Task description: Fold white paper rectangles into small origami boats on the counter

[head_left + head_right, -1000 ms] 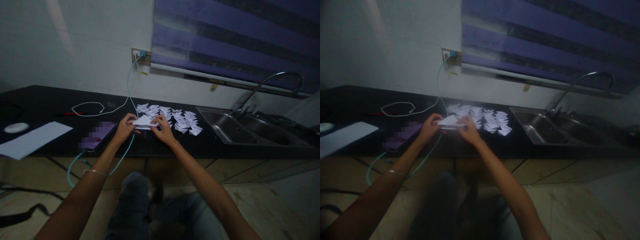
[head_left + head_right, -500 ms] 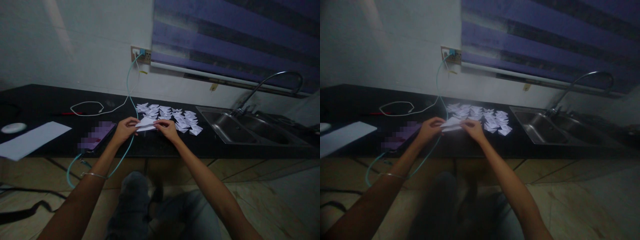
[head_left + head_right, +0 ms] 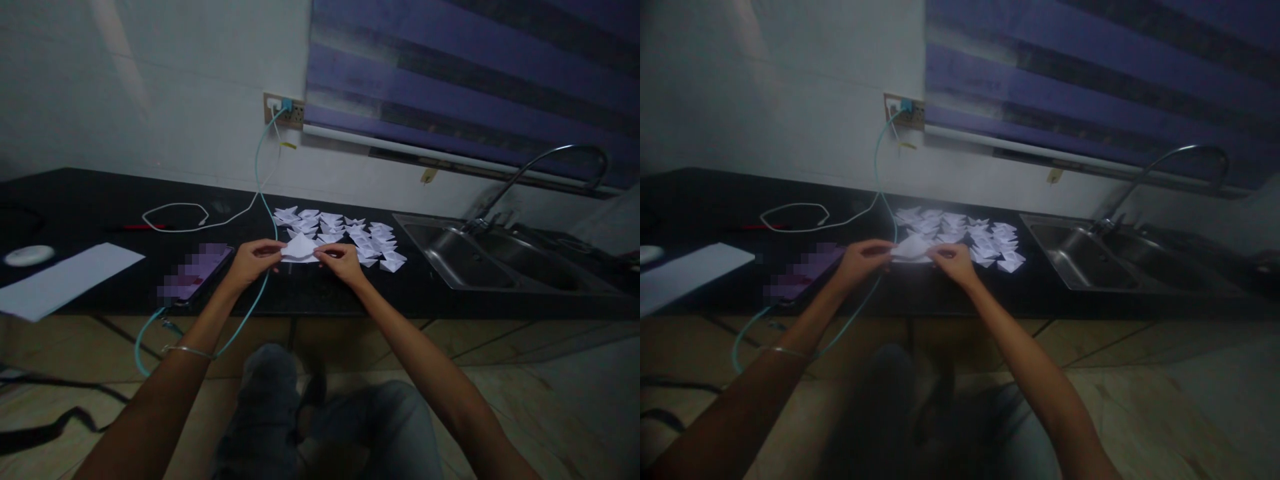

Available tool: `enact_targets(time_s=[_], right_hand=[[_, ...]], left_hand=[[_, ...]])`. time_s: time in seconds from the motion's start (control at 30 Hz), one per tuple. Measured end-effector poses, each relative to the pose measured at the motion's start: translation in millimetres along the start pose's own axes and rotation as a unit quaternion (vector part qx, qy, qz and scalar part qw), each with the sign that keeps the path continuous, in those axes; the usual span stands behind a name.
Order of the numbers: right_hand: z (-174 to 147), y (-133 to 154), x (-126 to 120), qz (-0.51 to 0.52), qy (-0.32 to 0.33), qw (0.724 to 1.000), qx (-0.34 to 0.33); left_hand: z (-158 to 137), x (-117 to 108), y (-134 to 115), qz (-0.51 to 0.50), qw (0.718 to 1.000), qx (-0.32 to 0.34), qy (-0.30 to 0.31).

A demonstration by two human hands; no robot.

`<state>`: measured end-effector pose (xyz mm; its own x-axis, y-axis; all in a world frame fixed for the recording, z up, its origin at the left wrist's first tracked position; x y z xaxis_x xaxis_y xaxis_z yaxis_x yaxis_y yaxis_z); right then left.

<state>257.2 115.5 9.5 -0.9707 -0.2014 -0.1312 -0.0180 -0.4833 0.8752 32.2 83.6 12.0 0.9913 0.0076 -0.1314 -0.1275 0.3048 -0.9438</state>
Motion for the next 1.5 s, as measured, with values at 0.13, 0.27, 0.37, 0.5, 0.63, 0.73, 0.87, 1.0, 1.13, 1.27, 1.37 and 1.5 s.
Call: enact_targets(time_s=[0.13,0.27,0.37,0.5,0.63,0.73,0.87,1.0,1.13,1.27,1.37,1.5], right_hand=[[0,3,2,-0.016,0.018,0.999,-0.030],[0,7,0,0.000,-0.008,0.999,-0.031],[-1,7,0,-0.003,-0.010,1.000,-0.018],[-3,3,4,0.005,0.019,1.000,0.004],[-3,6,0,0.003,0.001,1.000,0.006],[-2,8,-1,0.002,-0.003,1.000,0.006],[-3,8,0,0.006,0.002,1.000,0.004],[-4,10,2,-0.009,0.007,1.000,0.000],[-4,11,2,-0.043,0.009,0.999,-0.003],[-5,10,4,-0.069,0.018,0.997,-0.008],[-5,9,6,-0.072,0.030,0.997,-0.007],[-4,9,5,-0.014,0.002,1.000,0.009]], left_hand=[[-1,-1,1,0.008,1.000,0.008,0.000],[-1,-1,-1,0.033,0.999,0.021,0.005],[-1,0,-3,0.039,0.999,0.023,0.010],[-1,-1,-2,0.039,0.999,0.013,0.006],[0,-4,3,0.051,0.999,0.000,0.008],[0,-5,6,0.041,0.999,-0.005,0.007],[-1,-1,2,0.025,1.000,-0.002,0.007],[-4,6,-7,0.017,0.999,-0.011,0.029],[-5,11,-7,0.040,0.997,-0.022,0.065],[-3,6,2,0.075,0.995,-0.016,0.059],[-1,2,4,0.083,0.996,-0.004,0.042],[-2,3,1,0.047,0.998,-0.005,0.040]])
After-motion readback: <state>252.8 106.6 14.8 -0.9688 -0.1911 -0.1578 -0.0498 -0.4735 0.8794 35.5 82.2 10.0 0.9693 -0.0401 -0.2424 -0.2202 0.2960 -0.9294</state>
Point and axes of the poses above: each hand's wrist, its own z-axis towards the middle knuckle, its own x-axis out of the palm, y = z × x, the point moved 6 cm from there along z, towards the middle knuckle, and after that the axes turned 3 degrees about z, right-handed, at the moved point
